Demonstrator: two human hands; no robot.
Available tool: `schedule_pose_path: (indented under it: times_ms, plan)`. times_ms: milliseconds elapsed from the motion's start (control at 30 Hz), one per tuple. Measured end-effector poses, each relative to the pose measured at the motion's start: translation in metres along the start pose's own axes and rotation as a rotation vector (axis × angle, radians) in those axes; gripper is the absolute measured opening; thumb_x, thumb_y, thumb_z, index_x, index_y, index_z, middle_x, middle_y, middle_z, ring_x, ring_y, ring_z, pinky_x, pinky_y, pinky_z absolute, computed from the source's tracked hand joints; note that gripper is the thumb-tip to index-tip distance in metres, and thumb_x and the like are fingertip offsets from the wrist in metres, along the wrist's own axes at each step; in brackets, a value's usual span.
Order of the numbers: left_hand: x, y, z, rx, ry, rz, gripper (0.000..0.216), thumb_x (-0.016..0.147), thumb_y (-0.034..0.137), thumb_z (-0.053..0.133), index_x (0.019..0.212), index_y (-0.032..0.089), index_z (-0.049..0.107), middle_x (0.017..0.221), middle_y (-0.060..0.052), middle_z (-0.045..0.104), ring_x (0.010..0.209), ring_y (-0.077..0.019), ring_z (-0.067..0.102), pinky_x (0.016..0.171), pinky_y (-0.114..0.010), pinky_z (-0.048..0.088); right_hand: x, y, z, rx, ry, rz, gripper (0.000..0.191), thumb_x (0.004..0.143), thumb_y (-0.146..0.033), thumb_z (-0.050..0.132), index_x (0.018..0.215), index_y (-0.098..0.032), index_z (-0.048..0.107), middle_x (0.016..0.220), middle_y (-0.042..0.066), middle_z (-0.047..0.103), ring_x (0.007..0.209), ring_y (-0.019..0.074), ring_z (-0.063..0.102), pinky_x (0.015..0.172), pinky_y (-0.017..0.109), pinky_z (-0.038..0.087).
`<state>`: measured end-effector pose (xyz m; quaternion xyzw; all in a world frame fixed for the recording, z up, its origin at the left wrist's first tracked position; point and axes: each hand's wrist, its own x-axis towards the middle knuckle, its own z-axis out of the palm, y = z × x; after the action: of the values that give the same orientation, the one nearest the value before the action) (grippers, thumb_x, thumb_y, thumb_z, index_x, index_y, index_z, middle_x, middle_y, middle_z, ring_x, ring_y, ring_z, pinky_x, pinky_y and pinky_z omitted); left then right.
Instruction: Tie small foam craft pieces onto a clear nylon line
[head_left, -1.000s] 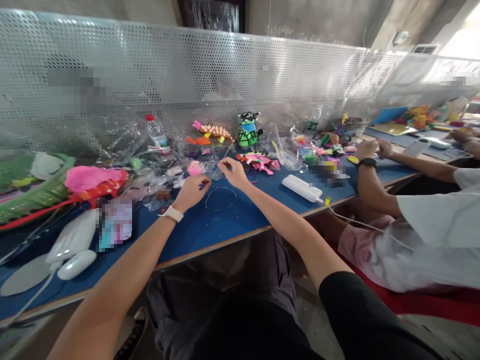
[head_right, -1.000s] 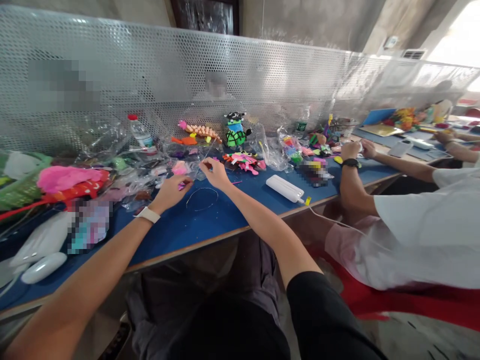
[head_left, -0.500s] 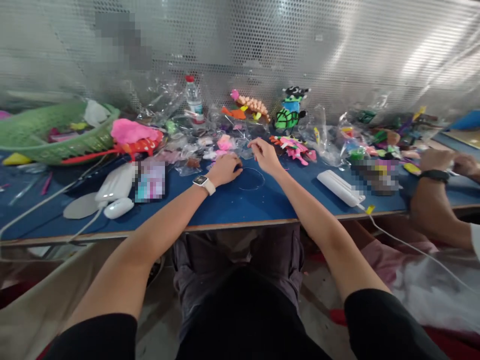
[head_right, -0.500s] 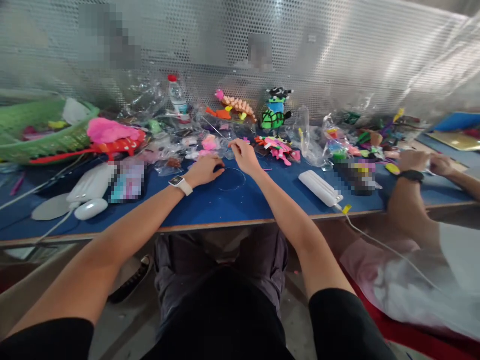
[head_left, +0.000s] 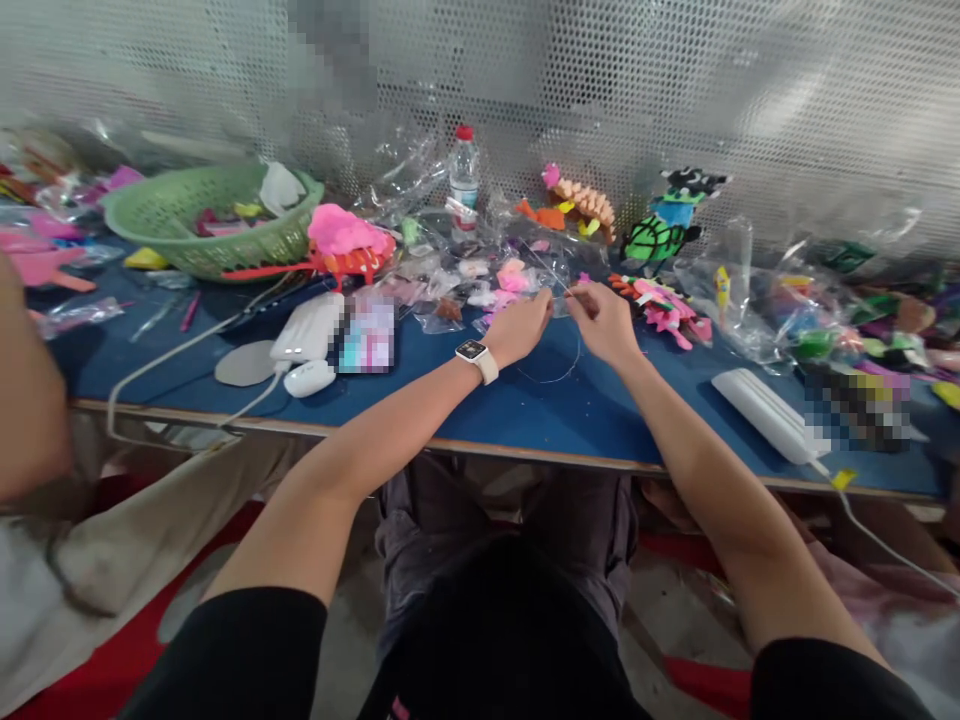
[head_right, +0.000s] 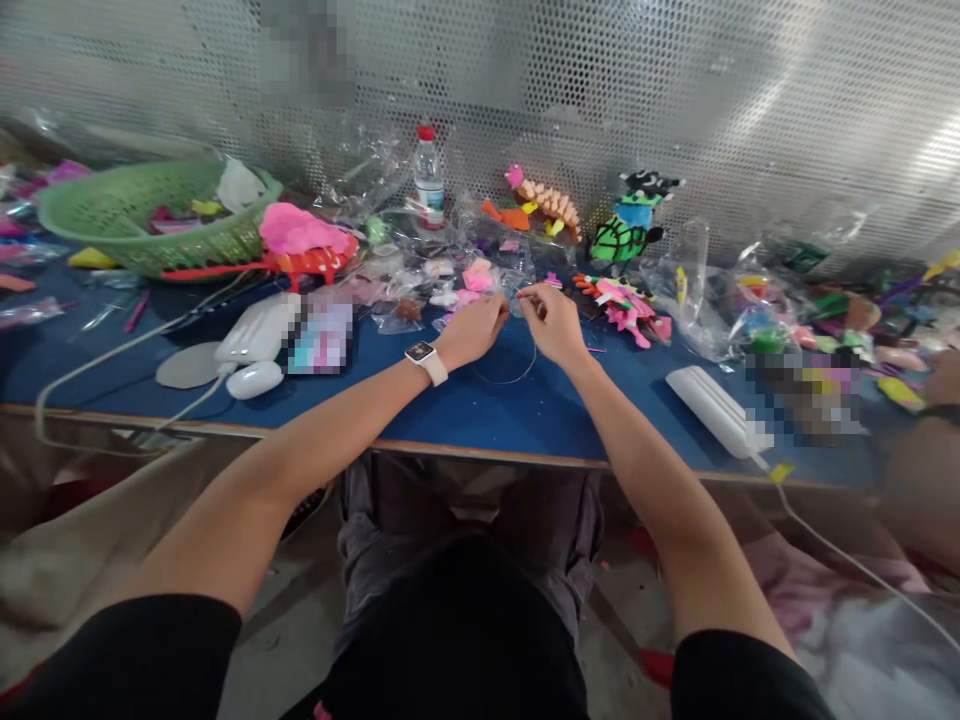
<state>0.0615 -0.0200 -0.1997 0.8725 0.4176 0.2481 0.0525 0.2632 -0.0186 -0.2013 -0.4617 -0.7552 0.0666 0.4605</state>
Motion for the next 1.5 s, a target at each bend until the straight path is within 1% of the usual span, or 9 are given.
schedule_pose_path:
  times_ms: [67, 200, 433, 600, 833, 967, 1133, 1333, 1500]
  plan:
    - [0.001, 0.000, -0.004, -0.074, 0.024, -0.035, 0.027, 0.118, 0.024, 0.040, 0.130, 0.016, 0.062, 0.099, -0.012, 0.078, 0.085, -0.0253, 0.074, 0.078, -0.036, 0.052, 0.000, 0.001, -0.004, -0.034, 0.019, 0.001, 0.035, 0.105, -0.057, 0.068, 0.101, -0.024, 0.080, 0.089, 0.005, 0.076, 0.071, 0.0208, 0.064, 0.074, 0.038, 0.056]
    - [0.001, 0.001, -0.009, -0.138, 0.126, -0.046, 0.022, 0.119, 0.025, 0.042, 0.124, 0.019, 0.063, 0.095, -0.009, 0.076, 0.079, -0.0224, 0.072, 0.071, -0.033, 0.046, 0.000, 0.003, -0.009, -0.042, 0.042, 0.001, 0.033, 0.101, -0.055, 0.075, 0.092, -0.024, 0.079, 0.081, 0.004, 0.071, 0.068, 0.0196, 0.061, 0.073, 0.039, 0.057]
    - [0.001, -0.002, -0.014, -0.217, 0.220, -0.020, 0.020, 0.120, 0.026, 0.042, 0.119, 0.020, 0.062, 0.092, -0.007, 0.075, 0.081, -0.0226, 0.072, 0.074, -0.035, 0.047, -0.002, 0.007, -0.002, 0.164, -0.002, 0.094, 0.043, 0.098, -0.064, 0.075, 0.094, -0.022, 0.082, 0.081, 0.005, 0.073, 0.063, 0.0164, 0.060, 0.061, 0.035, 0.054]
    - [0.003, -0.006, -0.011, -0.368, 0.265, 0.025, 0.013, 0.119, 0.027, 0.049, 0.118, 0.022, 0.060, 0.093, -0.004, 0.075, 0.077, -0.0182, 0.071, 0.078, -0.032, 0.052, -0.001, 0.007, 0.000, 0.187, 0.000, 0.099, 0.045, 0.098, -0.066, 0.072, 0.089, -0.022, 0.080, 0.086, 0.007, 0.076, 0.070, 0.0180, 0.066, 0.064, 0.035, 0.055]
    - [0.008, -0.024, -0.004, -0.424, 0.293, -0.060, 0.012, 0.116, 0.030, 0.056, 0.115, 0.020, 0.062, 0.096, -0.007, 0.075, 0.084, -0.0198, 0.072, 0.082, -0.034, 0.055, 0.002, 0.016, 0.000, 0.133, 0.187, 0.114, 0.044, 0.100, -0.065, 0.071, 0.096, -0.023, 0.080, 0.093, 0.008, 0.080, 0.079, 0.0214, 0.071, 0.070, 0.037, 0.058]
    - [0.010, -0.038, -0.004, -0.349, 0.256, -0.071, 0.023, 0.116, 0.026, 0.047, 0.102, 0.022, 0.064, 0.096, -0.009, 0.075, 0.085, -0.0226, 0.069, 0.087, -0.039, 0.055, 0.003, 0.025, 0.004, 0.133, 0.192, 0.114, 0.043, 0.101, -0.064, 0.070, 0.098, -0.022, 0.081, 0.095, 0.009, 0.081, 0.078, 0.0215, 0.070, 0.071, 0.037, 0.058]
    - [0.014, -0.045, -0.005, -0.288, 0.302, -0.101, 0.028, 0.114, 0.021, 0.048, 0.098, 0.020, 0.070, 0.109, -0.014, 0.076, 0.108, -0.0271, 0.070, 0.103, -0.043, 0.053, 0.004, 0.033, 0.006, 0.124, 0.139, 0.141, 0.043, 0.102, -0.061, 0.069, 0.109, -0.021, 0.082, 0.096, 0.009, 0.080, 0.077, 0.0210, 0.069, 0.073, 0.037, 0.060]
    - [0.016, -0.047, -0.005, -0.398, 0.312, -0.147, 0.032, 0.114, 0.027, 0.052, 0.094, 0.020, 0.077, 0.098, -0.010, 0.081, 0.095, -0.0242, 0.071, 0.094, -0.039, 0.056, 0.007, 0.034, 0.000, 0.050, 0.183, 0.097, 0.045, 0.113, -0.056, 0.053, 0.111, -0.023, 0.083, 0.099, 0.009, 0.073, 0.089, 0.0235, 0.073, 0.089, 0.043, 0.063]
    - [0.016, -0.049, -0.004, -0.501, 0.281, -0.129, 0.033, 0.111, 0.030, 0.058, 0.087, 0.019, 0.077, 0.085, -0.007, 0.077, 0.079, -0.0193, 0.066, 0.084, -0.034, 0.054, 0.010, 0.033, -0.004, 0.082, 0.268, 0.126, 0.044, 0.111, -0.059, 0.057, 0.113, -0.023, 0.083, 0.098, 0.008, 0.069, 0.082, 0.0222, 0.071, 0.083, 0.044, 0.064]
